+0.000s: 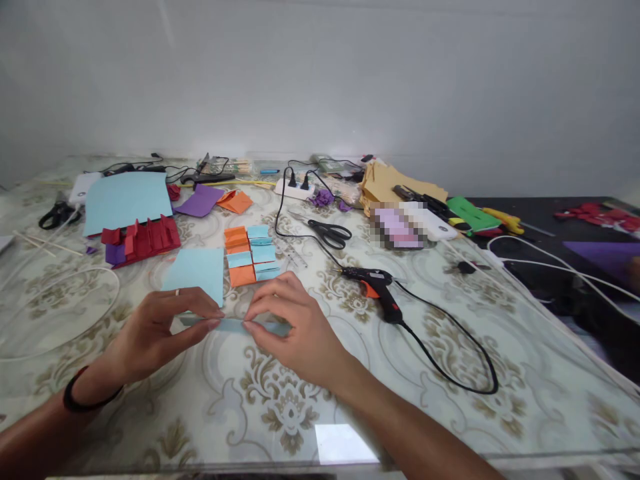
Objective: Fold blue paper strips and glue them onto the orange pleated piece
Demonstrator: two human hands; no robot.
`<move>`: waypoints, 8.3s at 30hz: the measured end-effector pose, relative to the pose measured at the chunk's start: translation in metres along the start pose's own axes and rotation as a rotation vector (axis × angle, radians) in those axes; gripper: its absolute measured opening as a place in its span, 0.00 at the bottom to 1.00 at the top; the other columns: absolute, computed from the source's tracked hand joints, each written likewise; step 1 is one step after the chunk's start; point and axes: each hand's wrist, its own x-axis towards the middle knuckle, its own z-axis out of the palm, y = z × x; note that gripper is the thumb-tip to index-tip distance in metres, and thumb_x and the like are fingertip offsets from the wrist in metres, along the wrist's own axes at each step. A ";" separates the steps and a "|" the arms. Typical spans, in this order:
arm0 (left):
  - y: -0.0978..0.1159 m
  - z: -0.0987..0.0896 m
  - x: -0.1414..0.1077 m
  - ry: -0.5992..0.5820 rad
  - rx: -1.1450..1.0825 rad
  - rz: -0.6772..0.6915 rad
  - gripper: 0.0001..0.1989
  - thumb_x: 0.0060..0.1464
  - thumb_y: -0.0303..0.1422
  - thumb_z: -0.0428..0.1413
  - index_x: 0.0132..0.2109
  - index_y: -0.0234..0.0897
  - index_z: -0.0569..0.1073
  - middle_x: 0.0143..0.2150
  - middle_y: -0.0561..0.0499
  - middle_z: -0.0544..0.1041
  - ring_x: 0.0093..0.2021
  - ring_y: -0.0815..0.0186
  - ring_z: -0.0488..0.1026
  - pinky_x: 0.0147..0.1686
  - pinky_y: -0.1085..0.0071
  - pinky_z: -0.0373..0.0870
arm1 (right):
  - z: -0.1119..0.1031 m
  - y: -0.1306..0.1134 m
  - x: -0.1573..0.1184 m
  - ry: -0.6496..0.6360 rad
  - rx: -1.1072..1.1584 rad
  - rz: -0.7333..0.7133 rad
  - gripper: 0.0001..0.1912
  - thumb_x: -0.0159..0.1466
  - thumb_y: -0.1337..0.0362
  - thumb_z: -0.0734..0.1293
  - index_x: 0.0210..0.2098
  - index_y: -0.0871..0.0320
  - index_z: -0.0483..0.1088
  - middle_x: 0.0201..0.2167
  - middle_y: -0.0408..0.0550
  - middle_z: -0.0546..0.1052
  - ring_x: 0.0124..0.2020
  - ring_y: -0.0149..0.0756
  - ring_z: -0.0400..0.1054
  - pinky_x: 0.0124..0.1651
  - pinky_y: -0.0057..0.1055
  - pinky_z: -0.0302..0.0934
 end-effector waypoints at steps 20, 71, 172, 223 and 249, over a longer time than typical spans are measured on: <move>-0.001 -0.003 0.001 -0.126 0.159 -0.055 0.09 0.55 0.20 0.56 0.37 0.39 0.73 0.37 0.56 0.78 0.36 0.70 0.74 0.36 0.74 0.66 | 0.002 0.004 -0.001 -0.054 -0.017 0.091 0.07 0.62 0.74 0.69 0.32 0.56 0.73 0.30 0.42 0.77 0.34 0.33 0.70 0.41 0.32 0.62; 0.005 0.007 0.005 -0.165 -0.217 -0.278 0.09 0.63 0.30 0.54 0.40 0.36 0.79 0.35 0.52 0.81 0.36 0.64 0.77 0.39 0.70 0.76 | 0.009 0.003 -0.005 -0.247 0.525 0.527 0.15 0.71 0.53 0.68 0.51 0.55 0.73 0.47 0.51 0.82 0.50 0.42 0.77 0.52 0.39 0.70; -0.007 0.017 -0.007 0.073 -0.243 -0.297 0.10 0.63 0.36 0.62 0.49 0.38 0.81 0.29 0.54 0.80 0.28 0.70 0.73 0.27 0.75 0.68 | 0.001 -0.003 -0.004 -0.196 0.484 0.583 0.09 0.69 0.57 0.69 0.41 0.56 0.72 0.37 0.46 0.80 0.38 0.35 0.74 0.40 0.31 0.67; -0.013 0.016 0.001 -0.133 -0.577 -0.532 0.12 0.60 0.38 0.63 0.48 0.36 0.78 0.35 0.51 0.82 0.36 0.62 0.81 0.39 0.66 0.80 | 0.004 0.016 -0.001 -0.171 0.472 0.767 0.22 0.62 0.44 0.72 0.31 0.59 0.76 0.26 0.43 0.74 0.26 0.31 0.62 0.30 0.29 0.56; -0.013 0.012 0.007 -0.106 -0.332 -0.616 0.16 0.60 0.39 0.61 0.28 0.35 0.76 0.26 0.50 0.84 0.30 0.63 0.84 0.33 0.72 0.80 | 0.007 0.015 0.000 -0.264 0.598 0.919 0.26 0.53 0.41 0.78 0.29 0.59 0.74 0.27 0.43 0.78 0.29 0.38 0.79 0.34 0.31 0.72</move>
